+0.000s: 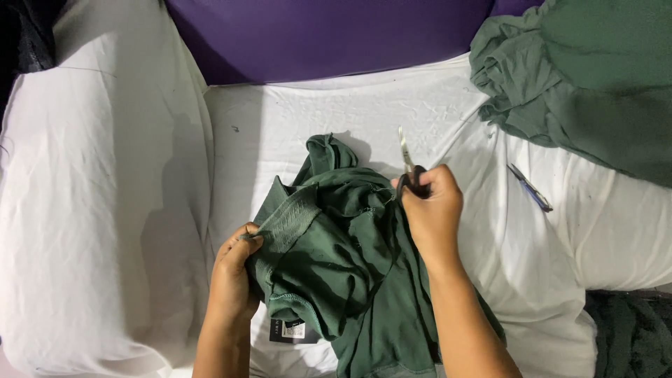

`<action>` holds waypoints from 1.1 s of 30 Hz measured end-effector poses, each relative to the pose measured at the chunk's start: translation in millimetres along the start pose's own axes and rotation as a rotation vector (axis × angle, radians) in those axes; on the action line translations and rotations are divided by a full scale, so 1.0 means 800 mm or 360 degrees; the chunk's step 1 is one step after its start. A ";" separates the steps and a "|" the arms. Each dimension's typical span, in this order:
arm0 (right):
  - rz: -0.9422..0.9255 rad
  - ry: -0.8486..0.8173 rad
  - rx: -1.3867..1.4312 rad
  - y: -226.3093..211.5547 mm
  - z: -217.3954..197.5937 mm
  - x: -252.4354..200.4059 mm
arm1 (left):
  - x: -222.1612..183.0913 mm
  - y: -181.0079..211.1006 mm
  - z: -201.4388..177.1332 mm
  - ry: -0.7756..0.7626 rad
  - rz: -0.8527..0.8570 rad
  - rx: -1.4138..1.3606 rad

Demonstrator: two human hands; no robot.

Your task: Trimming excess threads from a green garment using scissors.

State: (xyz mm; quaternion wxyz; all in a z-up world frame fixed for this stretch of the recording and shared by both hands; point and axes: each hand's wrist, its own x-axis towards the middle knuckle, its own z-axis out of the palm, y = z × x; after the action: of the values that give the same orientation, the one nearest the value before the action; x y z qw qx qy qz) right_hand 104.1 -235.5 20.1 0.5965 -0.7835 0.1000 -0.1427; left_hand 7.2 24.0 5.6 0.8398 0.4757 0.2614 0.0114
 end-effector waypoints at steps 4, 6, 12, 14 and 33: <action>0.0126 -0.0380 -0.0572 -0.006 0.015 0.008 | 0.001 -0.001 0.000 -0.0016 -0.0020 0.0014; 0.0396 -0.0540 -0.0721 -0.007 0.028 0.011 | 0.000 0.000 0.001 0.0007 -0.0040 0.0035; 0.0259 -0.0185 0.0102 -0.015 0.011 0.009 | 0.002 0.002 -0.002 -0.0030 -0.0014 0.0008; 0.0261 -0.0139 0.0214 -0.006 0.003 0.009 | 0.001 0.000 0.000 -0.0029 -0.0026 0.0001; 0.0144 -0.0332 0.0621 0.003 -0.028 -0.014 | 0.005 -0.002 -0.003 0.0014 -0.0040 0.0019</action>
State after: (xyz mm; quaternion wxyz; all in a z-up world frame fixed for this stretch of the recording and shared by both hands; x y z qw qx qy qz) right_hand 86.1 -253.0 21.9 0.7497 -0.6584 0.0432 -0.0507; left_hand 9.1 26.1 2.1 0.8358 0.4773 0.2712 0.0014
